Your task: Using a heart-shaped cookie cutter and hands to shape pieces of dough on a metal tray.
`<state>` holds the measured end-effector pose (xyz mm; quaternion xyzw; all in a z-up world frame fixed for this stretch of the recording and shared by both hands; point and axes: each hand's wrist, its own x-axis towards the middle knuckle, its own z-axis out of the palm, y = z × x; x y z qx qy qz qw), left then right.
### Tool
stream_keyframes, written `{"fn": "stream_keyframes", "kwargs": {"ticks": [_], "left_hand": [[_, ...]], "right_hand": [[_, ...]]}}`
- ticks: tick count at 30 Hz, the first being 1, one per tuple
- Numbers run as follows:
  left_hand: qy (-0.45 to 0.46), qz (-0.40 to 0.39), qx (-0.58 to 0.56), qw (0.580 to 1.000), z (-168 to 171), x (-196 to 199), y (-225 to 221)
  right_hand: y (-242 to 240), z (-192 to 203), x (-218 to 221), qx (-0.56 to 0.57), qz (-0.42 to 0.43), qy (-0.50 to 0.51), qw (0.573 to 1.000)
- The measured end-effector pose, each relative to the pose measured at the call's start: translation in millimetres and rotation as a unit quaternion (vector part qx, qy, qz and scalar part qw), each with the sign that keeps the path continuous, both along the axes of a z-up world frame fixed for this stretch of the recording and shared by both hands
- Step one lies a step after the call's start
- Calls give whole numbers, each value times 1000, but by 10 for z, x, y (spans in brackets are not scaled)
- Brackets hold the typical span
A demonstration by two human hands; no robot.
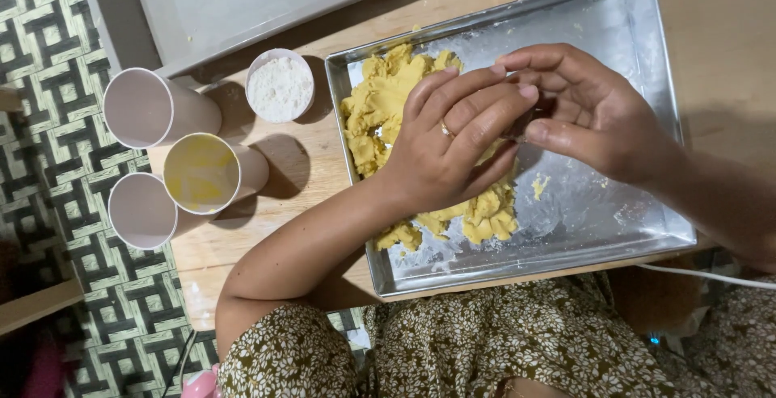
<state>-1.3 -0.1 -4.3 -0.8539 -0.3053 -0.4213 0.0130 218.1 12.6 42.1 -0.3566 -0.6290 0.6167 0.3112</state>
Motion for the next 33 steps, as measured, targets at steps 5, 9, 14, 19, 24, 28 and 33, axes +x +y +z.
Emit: {"fn": "stream_keyframes", "kwargs": {"ticks": [5,9,14,19,24,28,33], "left_hand": [[-8,5,-11,1000,-23,0,-6],[-6,10,-20,1000,-1,-7,-17],[-4,14,-21,1000,-25,-2,-19],[-8,15,-21,1000,-8,-3,-22],[-8,16,-29,999,-5,-7,-29],[-13,21,-24,999,-2,-3,-26],[-13,26,-28,999,13,-8,-32]], "right_hand": [[15,51,-23,9,-4,-26,1000],[29,13,-19,-4,-1,-11,1000],[22,19,-22,-20,-7,-14,1000],[31,27,-39,-29,-11,-19,999],[38,-23,-32,-39,11,44,998],[73,-162,7,-54,18,90,994],[81,-174,37,-88,9,130,988]]}}
